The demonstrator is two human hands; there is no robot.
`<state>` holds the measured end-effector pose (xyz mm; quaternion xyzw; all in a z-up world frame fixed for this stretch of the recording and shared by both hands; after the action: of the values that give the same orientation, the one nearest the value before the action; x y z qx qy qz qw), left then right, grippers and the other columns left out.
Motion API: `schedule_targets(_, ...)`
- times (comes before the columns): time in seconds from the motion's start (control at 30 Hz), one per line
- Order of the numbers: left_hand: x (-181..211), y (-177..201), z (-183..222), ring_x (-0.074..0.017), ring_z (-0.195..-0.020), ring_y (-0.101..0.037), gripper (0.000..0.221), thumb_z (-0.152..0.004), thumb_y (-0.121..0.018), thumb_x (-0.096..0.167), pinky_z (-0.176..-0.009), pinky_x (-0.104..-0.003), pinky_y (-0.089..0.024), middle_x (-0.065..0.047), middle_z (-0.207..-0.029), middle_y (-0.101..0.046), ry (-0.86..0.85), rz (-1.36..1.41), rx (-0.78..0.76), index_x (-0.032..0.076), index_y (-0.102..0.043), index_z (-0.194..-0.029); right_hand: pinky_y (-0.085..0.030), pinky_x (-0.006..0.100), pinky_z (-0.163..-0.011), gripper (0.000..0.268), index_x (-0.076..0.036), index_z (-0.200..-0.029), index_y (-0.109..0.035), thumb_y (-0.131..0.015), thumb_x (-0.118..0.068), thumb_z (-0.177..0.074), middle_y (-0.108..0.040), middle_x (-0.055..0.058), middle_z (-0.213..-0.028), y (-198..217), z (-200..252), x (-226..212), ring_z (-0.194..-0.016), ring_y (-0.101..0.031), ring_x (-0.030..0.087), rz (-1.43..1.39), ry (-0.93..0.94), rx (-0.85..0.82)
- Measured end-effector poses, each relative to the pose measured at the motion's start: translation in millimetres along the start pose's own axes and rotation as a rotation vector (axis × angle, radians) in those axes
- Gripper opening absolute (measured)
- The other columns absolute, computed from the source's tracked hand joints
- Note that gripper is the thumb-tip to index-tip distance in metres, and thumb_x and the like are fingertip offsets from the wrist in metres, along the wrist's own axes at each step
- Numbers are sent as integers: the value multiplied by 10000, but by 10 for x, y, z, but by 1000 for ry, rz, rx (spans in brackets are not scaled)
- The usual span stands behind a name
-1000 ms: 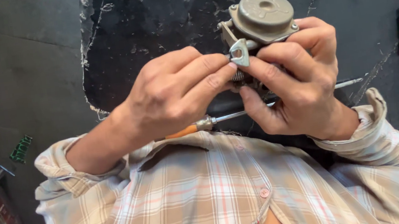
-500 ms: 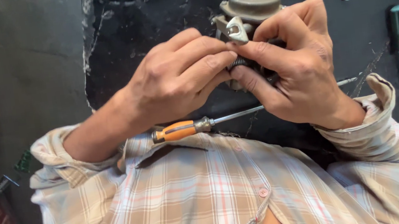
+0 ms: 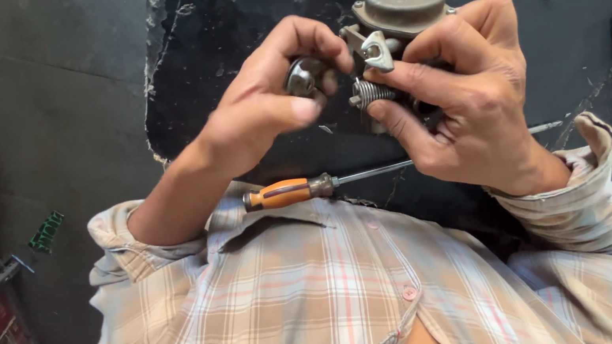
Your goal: Repairing and reassembling a motorcycle carburetor by adjusting the spring and throttle valve.
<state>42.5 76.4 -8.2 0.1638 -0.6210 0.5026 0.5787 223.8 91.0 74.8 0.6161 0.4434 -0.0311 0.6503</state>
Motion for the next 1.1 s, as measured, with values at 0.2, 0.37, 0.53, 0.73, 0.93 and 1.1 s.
schedule_targets(0.2,-60,-46,85,-211,-1382,-524,582,-935,-451,35,-1175,-352,-468,-136,-1503,-493,111,399,-42,-19,-413,-1513,-384,367,-873,303,-65,-1076,-819,-929,-199,-827,-619,39,-944,-13,45,7,-980,-442,255,17,20,6)
schedule_targets(0.37,-88,-60,172,-234,-1470,-487,518,-1037,-412,-20,-1285,-401,-444,-141,-1566,-449,40,242,-52,-11,-333,-1549,-374,377,-890,304,-65,-1082,-820,-928,-195,-829,-614,42,-952,-20,55,-28,-984,-441,262,29,28,7)
schedule_targets(0.53,-51,-107,245,-200,-1464,-488,410,-1106,-461,-57,-1302,-365,-416,-146,-1496,-461,-17,-10,-46,-23,-332,-1494,-359,394,-905,308,-71,-1068,-820,-932,-189,-806,-601,37,-952,-34,55,-68,-982,-431,274,46,39,14)
schedule_targets(0.73,-35,-108,173,-168,-1325,-614,417,-1079,-634,46,-1144,-321,-551,-130,-1409,-598,34,-46,-5,-28,-447,-1445,-357,403,-924,315,-64,-1075,-821,-937,-184,-808,-594,31,-971,-47,89,-66,-995,-429,279,71,72,35)
schedule_targets(0.93,-77,-78,171,-98,-927,-750,332,-1119,-559,281,-824,-245,-648,-88,-1058,-762,36,-218,167,-14,-655,-1236,-364,414,-936,293,-62,-1022,-812,-943,-187,-792,-595,36,-985,-61,117,-80,-1009,-450,283,96,94,32)
schedule_targets(1.1,-137,-116,165,-76,-745,-737,355,-1102,-547,349,-619,-213,-612,-67,-904,-776,95,-216,257,4,-626,-1086,-374,443,-969,286,-58,-1030,-801,-940,-187,-817,-604,39,-1016,-74,137,-91,-1038,-467,290,103,107,35)
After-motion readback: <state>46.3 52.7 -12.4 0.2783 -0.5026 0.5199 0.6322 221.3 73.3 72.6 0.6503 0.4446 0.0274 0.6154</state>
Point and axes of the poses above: each hand's wrist, its own z-axis away from the middle knuckle, its own y-axis out of the back of the hand, x = y × z, the point moved 6 cm from there along -z, towards the middle knuckle
